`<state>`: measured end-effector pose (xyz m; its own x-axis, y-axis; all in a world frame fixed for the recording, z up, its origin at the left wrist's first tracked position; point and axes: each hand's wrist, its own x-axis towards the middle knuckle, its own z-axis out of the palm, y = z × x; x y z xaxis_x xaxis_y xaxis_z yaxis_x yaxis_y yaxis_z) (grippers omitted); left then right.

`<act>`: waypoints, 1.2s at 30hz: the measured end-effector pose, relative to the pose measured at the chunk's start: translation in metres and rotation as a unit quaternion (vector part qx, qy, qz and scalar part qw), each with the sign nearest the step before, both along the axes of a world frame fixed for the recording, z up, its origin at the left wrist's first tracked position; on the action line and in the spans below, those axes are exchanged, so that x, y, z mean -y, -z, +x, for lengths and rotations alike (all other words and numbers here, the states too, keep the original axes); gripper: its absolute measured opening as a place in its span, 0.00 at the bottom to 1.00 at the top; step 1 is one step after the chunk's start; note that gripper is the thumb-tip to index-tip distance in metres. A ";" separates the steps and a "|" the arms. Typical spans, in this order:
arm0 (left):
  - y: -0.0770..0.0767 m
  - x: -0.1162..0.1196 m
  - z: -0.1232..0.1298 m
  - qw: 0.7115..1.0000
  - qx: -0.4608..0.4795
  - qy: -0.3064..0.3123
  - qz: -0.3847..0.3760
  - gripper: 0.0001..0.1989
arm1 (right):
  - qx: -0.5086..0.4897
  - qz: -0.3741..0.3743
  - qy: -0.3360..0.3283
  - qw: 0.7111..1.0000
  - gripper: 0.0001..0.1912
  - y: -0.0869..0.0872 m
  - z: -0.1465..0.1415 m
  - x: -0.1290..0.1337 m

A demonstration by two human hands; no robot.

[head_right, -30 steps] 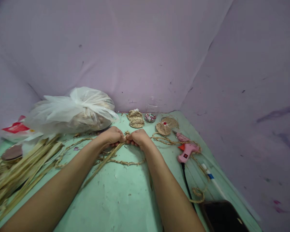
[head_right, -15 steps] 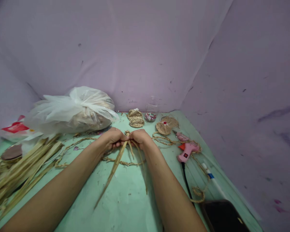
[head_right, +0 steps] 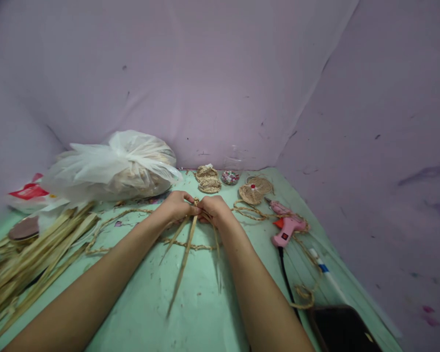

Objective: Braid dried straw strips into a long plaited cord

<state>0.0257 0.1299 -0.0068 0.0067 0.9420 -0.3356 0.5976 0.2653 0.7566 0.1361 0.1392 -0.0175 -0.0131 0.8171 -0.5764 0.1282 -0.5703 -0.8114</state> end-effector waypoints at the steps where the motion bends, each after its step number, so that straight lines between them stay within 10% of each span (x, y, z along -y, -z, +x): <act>1: -0.001 0.001 0.001 0.999 0.035 -0.001 -0.035 0.16 | 0.000 0.003 0.000 1.000 0.05 0.001 0.000 0.000; 8: -0.006 -0.001 -0.003 0.953 0.260 -0.028 -0.155 0.16 | -0.013 0.023 -0.002 1.000 0.07 0.004 -0.001 0.002; 21: -0.004 0.000 0.004 0.978 0.162 -0.032 -0.128 0.06 | 0.015 0.070 -0.011 0.997 0.05 0.002 -0.005 0.010; 36: 0.001 -0.009 -0.017 0.940 0.295 0.004 -0.173 0.04 | 0.061 0.119 -0.039 0.990 0.05 0.004 0.008 0.010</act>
<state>0.0086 0.1388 -0.0077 0.2951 0.7760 -0.5574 0.1040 0.5538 0.8261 0.1445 0.1290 -0.0217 -0.0228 0.9296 -0.3678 0.2695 -0.3486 -0.8977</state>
